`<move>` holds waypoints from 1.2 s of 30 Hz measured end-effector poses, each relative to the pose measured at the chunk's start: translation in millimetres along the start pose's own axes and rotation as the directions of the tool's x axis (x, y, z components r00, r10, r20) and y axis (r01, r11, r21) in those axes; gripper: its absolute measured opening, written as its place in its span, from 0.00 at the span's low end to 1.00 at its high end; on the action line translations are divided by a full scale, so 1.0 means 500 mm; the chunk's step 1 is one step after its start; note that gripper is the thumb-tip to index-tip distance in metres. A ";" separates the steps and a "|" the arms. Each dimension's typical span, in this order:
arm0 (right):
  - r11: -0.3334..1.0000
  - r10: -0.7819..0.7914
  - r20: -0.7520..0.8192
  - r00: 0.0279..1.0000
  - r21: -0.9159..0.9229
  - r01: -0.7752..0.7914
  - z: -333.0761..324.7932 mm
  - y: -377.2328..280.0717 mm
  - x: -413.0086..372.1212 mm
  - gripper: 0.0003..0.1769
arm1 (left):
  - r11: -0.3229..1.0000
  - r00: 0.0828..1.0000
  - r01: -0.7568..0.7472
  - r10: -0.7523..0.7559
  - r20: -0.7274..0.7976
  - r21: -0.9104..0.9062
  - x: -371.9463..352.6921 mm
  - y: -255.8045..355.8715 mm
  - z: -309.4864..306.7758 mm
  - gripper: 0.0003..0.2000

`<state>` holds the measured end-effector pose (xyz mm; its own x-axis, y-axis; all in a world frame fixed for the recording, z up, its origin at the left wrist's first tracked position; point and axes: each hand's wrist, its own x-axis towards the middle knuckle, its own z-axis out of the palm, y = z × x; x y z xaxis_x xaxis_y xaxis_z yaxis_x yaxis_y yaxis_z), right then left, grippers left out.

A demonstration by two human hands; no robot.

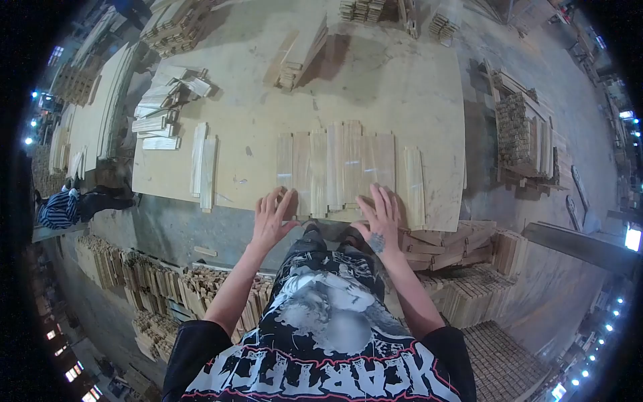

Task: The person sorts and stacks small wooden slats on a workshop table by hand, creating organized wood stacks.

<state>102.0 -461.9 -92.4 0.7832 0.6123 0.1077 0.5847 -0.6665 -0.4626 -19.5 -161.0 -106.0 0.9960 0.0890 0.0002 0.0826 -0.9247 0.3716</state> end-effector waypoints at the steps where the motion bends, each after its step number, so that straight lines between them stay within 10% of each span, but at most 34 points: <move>1: 1.000 -0.020 0.001 1.000 0.004 0.020 0.008 -0.004 0.005 0.42 | 1.000 1.000 0.003 -0.003 0.010 -0.004 0.003 -0.003 -0.001 0.52; 16: 0.977 -0.198 0.169 0.966 -0.051 0.209 0.088 -0.099 0.116 0.50 | 0.992 0.979 0.077 -0.095 -0.178 -0.104 -0.001 -0.018 -0.039 0.42; 26: 0.980 -0.199 -0.233 0.952 -0.029 0.198 0.107 -0.078 0.131 0.22 | 0.863 0.811 0.396 -0.489 -0.321 -0.313 -0.053 -0.028 -0.012 0.16; 32: 0.925 0.240 -0.061 0.969 0.318 -0.209 0.102 -0.114 0.137 0.27 | 0.885 0.834 0.309 -0.428 -0.347 -0.349 -0.029 0.034 0.008 0.13; 36: 0.972 0.179 -0.004 0.984 0.158 -0.176 0.117 -0.170 0.184 0.37 | 0.874 0.864 0.265 -0.403 -0.301 -0.408 0.007 0.054 0.006 0.12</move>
<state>112.0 -324.1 -94.8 0.8760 0.4816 0.0269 0.3969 -0.6881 -0.6075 -13.9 -186.7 -98.8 0.8174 0.5611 0.1302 0.3225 -0.6331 0.7037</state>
